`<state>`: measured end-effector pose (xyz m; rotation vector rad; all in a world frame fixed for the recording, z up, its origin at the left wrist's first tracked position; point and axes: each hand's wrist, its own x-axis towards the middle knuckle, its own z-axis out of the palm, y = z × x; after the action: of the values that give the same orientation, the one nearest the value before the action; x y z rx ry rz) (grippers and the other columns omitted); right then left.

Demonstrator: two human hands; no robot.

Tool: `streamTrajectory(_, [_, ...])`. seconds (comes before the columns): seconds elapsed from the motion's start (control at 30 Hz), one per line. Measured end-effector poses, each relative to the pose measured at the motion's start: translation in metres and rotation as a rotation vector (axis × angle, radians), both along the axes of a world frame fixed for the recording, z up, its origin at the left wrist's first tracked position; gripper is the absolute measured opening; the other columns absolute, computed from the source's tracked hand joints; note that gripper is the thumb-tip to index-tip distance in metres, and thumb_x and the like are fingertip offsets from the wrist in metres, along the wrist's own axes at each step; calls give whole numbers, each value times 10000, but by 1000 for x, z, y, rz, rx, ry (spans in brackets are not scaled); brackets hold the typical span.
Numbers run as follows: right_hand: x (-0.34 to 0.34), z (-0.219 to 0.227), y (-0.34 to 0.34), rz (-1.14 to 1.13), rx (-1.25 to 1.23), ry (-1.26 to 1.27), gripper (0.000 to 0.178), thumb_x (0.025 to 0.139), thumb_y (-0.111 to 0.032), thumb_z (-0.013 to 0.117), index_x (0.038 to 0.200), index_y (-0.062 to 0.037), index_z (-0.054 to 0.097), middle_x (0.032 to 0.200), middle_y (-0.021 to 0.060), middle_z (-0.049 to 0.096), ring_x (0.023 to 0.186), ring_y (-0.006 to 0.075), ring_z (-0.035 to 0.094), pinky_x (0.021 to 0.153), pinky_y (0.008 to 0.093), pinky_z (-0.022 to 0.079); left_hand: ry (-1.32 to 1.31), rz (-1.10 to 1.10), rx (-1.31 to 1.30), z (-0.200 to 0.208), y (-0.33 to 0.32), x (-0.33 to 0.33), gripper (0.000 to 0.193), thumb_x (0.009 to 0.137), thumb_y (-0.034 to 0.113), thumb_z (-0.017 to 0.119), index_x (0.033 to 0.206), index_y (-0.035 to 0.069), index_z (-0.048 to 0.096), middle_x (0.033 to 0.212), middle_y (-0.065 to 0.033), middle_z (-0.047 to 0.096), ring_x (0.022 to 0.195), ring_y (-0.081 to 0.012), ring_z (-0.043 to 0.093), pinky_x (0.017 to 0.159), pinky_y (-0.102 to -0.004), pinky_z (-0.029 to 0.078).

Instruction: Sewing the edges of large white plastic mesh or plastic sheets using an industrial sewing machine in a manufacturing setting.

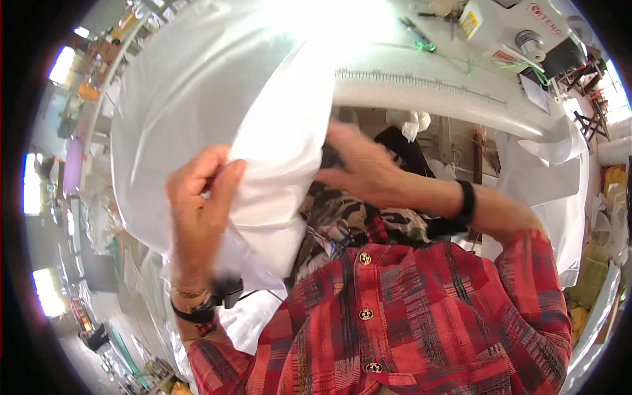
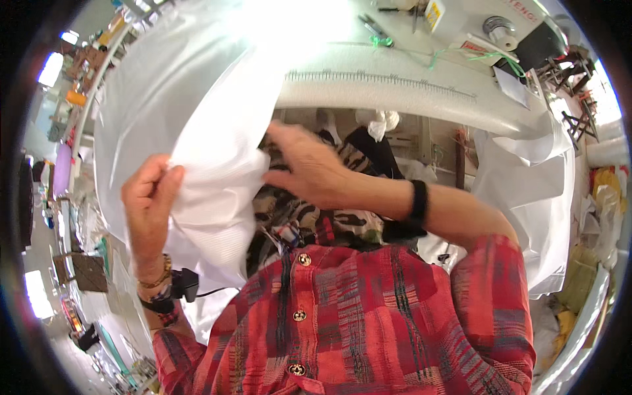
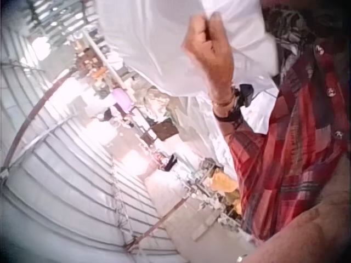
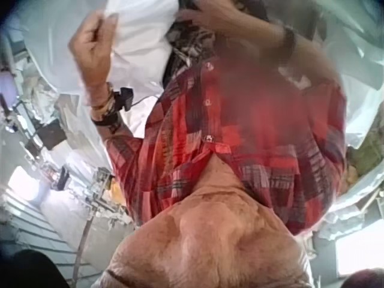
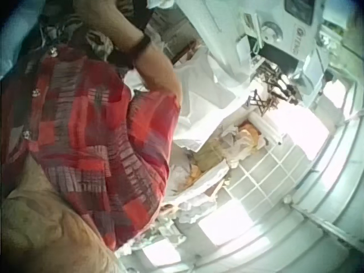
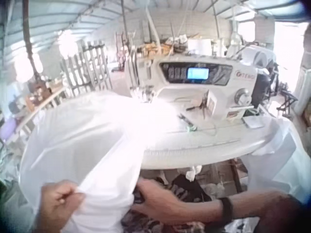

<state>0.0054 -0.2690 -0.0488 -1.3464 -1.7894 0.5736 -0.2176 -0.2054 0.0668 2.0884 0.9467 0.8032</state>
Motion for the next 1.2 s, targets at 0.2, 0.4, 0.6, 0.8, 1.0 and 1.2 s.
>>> streamTrajectory(0.2, [-121, 70, 123, 794, -76, 559, 348, 854, -221, 602, 1132, -15, 635, 1173, 223, 624, 1087, 361, 584, 949, 413, 459, 471, -334, 519, 102, 3, 32, 101, 914, 31, 560, 921, -57, 610, 726, -130, 582, 600, -239, 530, 569, -311, 420])
streamTrajectory(0.4, [-111, 10, 94, 589, 68, 437, 350, 860, -227, 598, 1141, -21, 632, 1164, 219, 626, 1079, 361, 585, 940, 414, 464, 861, -565, 688, 55, -13, 30, 65, 813, 100, 542, 848, 58, 506, 733, -94, 564, 688, -235, 628, 578, -353, 489])
streamTrajectory(0.6, [-37, -27, 66, 794, -456, -369, 333, 884, -255, 583, 1140, -48, 635, 1147, 211, 629, 1108, 352, 578, 929, 427, 468, 659, -198, 605, -79, -36, 3, 62, 771, 64, 567, 811, 73, 520, 732, -95, 567, 668, -229, 621, 572, -346, 499])
streamTrajectory(0.8, [27, 44, 64, 429, 96, -338, 178, 911, -237, 590, 884, -64, 621, 873, 131, 632, 843, 338, 628, 740, 447, 505, 243, 175, 236, -105, -44, 2, 96, 856, 30, 642, 936, -22, 647, 818, -165, 623, 743, -291, 626, 660, -377, 481])
streamTrajectory(1.0, [32, 35, 97, 395, 321, -438, 116, 861, -161, 655, 883, -60, 602, 899, 60, 610, 931, 272, 590, 883, 410, 458, -135, 235, -319, -95, -52, -5, 307, 886, -58, 544, 1172, -12, 646, 779, -30, 593, 656, -73, 451, 591, -230, 390])
streamTrajectory(1.2, [7, 24, 67, 522, 461, -434, 160, 843, -198, 674, 916, -80, 595, 940, 55, 594, 948, 255, 583, 913, 407, 450, -161, 214, -263, -94, -55, 6, 307, 918, -6, 512, 1198, -13, 637, 790, -58, 604, 671, -89, 467, 615, -228, 402])
